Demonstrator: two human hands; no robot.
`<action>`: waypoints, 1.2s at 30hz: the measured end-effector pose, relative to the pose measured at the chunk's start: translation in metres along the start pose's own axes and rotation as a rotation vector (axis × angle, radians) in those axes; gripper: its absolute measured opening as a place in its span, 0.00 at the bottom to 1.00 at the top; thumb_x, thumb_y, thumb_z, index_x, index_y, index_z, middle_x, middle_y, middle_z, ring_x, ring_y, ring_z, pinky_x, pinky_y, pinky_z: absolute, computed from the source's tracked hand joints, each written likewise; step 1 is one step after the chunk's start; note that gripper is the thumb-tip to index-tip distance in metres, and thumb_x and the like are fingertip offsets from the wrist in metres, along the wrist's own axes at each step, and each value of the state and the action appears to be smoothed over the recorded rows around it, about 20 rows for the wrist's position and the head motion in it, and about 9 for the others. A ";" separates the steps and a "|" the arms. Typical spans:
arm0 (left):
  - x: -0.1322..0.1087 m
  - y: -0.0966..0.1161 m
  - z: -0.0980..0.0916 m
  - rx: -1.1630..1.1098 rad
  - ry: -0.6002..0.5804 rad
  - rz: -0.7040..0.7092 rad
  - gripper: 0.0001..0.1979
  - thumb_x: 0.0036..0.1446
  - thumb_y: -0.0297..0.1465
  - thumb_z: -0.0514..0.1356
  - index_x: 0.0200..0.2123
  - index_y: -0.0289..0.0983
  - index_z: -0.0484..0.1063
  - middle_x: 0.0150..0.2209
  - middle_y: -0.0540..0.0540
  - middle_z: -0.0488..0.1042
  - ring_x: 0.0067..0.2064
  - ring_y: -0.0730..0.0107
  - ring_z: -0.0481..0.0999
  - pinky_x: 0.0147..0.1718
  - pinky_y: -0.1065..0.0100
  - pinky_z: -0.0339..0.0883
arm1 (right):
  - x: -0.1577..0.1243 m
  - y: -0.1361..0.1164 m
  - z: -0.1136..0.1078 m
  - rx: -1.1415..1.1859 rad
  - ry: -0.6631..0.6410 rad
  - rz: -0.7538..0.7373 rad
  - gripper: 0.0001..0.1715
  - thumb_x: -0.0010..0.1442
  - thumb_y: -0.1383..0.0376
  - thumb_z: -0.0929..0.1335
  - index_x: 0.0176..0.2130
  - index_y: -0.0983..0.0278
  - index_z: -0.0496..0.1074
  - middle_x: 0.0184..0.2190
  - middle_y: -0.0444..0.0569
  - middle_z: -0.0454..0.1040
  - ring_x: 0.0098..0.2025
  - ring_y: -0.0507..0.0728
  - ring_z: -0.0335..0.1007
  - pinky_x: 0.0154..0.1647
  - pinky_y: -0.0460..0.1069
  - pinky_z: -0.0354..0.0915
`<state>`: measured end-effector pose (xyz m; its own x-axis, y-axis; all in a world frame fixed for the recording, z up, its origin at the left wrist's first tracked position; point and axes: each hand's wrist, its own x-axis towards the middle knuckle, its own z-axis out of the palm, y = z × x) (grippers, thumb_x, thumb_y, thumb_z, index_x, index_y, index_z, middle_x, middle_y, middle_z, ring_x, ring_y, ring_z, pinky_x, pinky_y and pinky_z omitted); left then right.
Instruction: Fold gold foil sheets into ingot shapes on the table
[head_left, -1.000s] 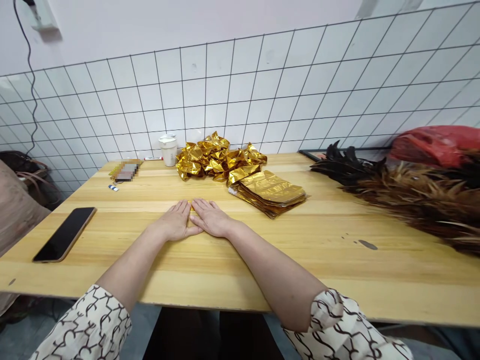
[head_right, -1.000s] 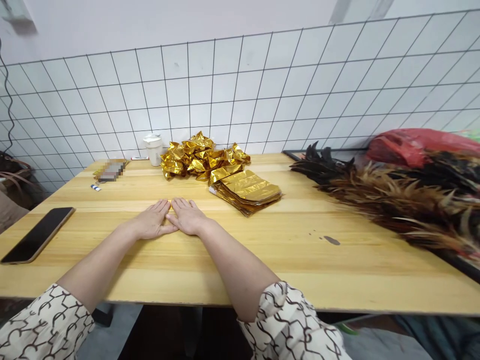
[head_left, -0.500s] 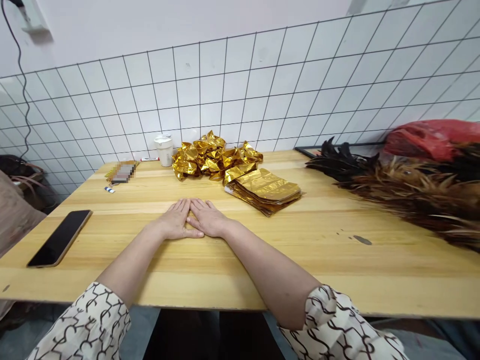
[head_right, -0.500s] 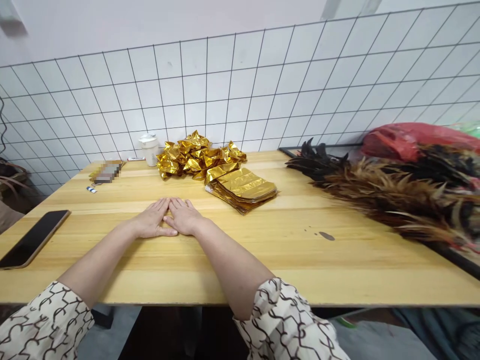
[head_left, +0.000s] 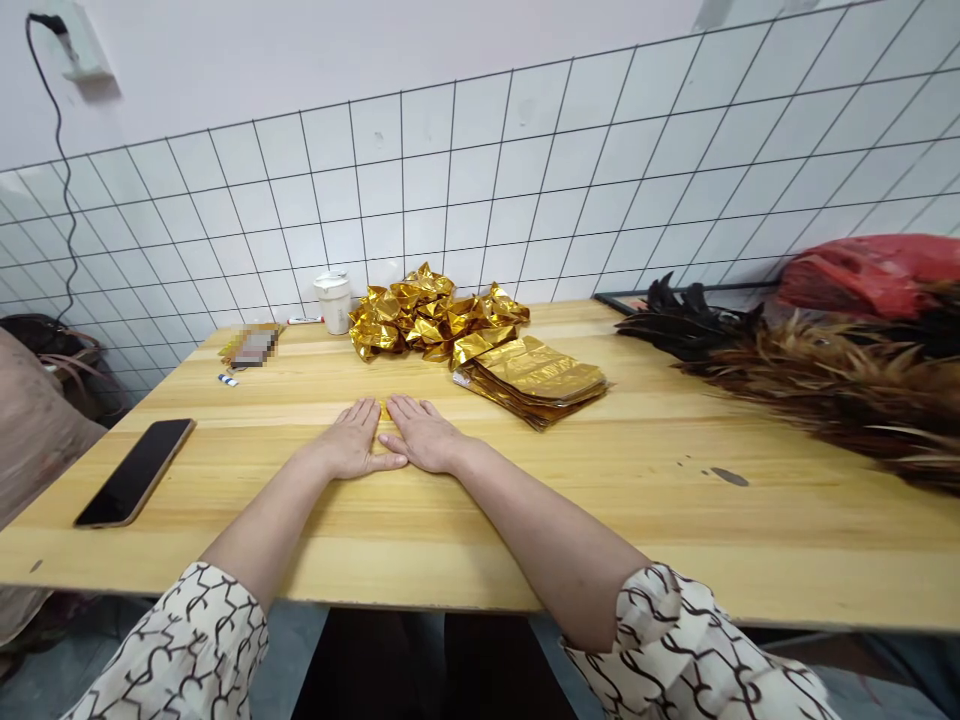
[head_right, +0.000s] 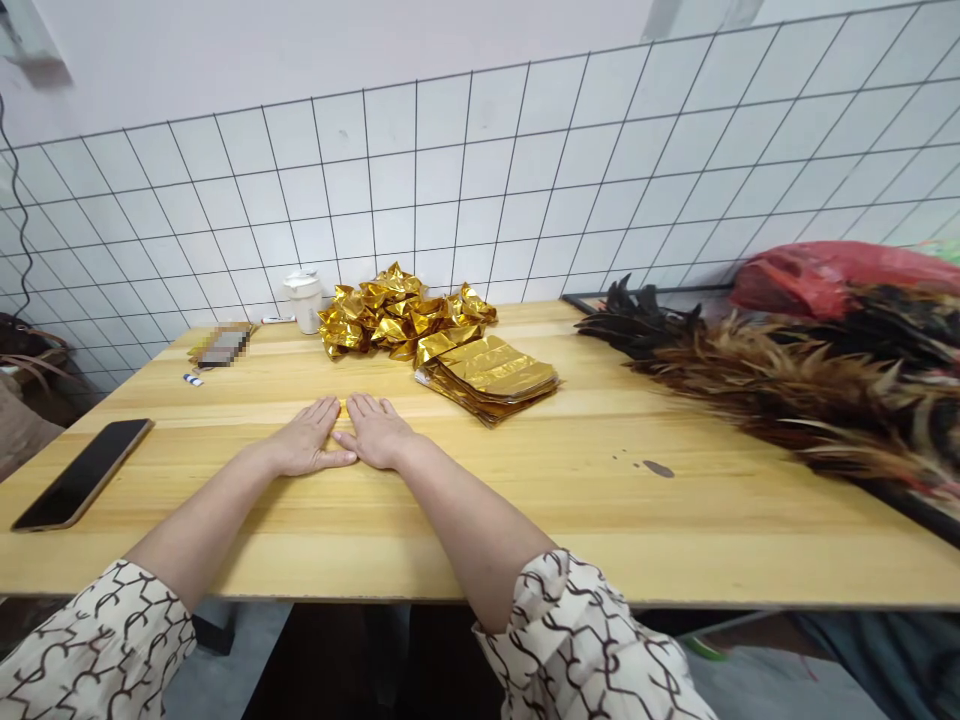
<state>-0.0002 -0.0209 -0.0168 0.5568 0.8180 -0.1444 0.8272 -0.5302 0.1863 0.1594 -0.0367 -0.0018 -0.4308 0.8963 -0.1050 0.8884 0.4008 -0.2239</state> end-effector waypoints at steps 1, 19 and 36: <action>0.000 0.000 0.000 0.005 0.003 -0.002 0.54 0.50 0.62 0.43 0.65 0.25 0.41 0.67 0.32 0.39 0.68 0.52 0.38 0.64 0.57 0.37 | 0.000 0.001 0.000 -0.002 0.000 0.009 0.42 0.63 0.50 0.52 0.66 0.74 0.44 0.67 0.60 0.43 0.68 0.61 0.35 0.66 0.57 0.37; -0.006 -0.001 -0.003 0.007 -0.007 -0.046 0.52 0.51 0.61 0.41 0.65 0.23 0.40 0.67 0.31 0.36 0.68 0.52 0.37 0.63 0.57 0.37 | -0.014 0.014 0.002 -0.036 0.015 0.020 0.44 0.63 0.47 0.50 0.66 0.75 0.45 0.67 0.60 0.42 0.69 0.61 0.34 0.66 0.58 0.38; -0.016 0.004 -0.010 0.059 0.031 0.014 0.46 0.56 0.58 0.38 0.65 0.29 0.44 0.67 0.37 0.41 0.68 0.56 0.40 0.64 0.58 0.37 | -0.013 0.014 0.004 -0.001 0.040 0.022 0.44 0.62 0.48 0.52 0.66 0.74 0.46 0.67 0.60 0.43 0.68 0.62 0.35 0.66 0.59 0.38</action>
<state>-0.0067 -0.0335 -0.0047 0.5668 0.8163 -0.1113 0.8226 -0.5534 0.1306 0.1767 -0.0439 -0.0073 -0.4046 0.9117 -0.0710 0.8977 0.3811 -0.2210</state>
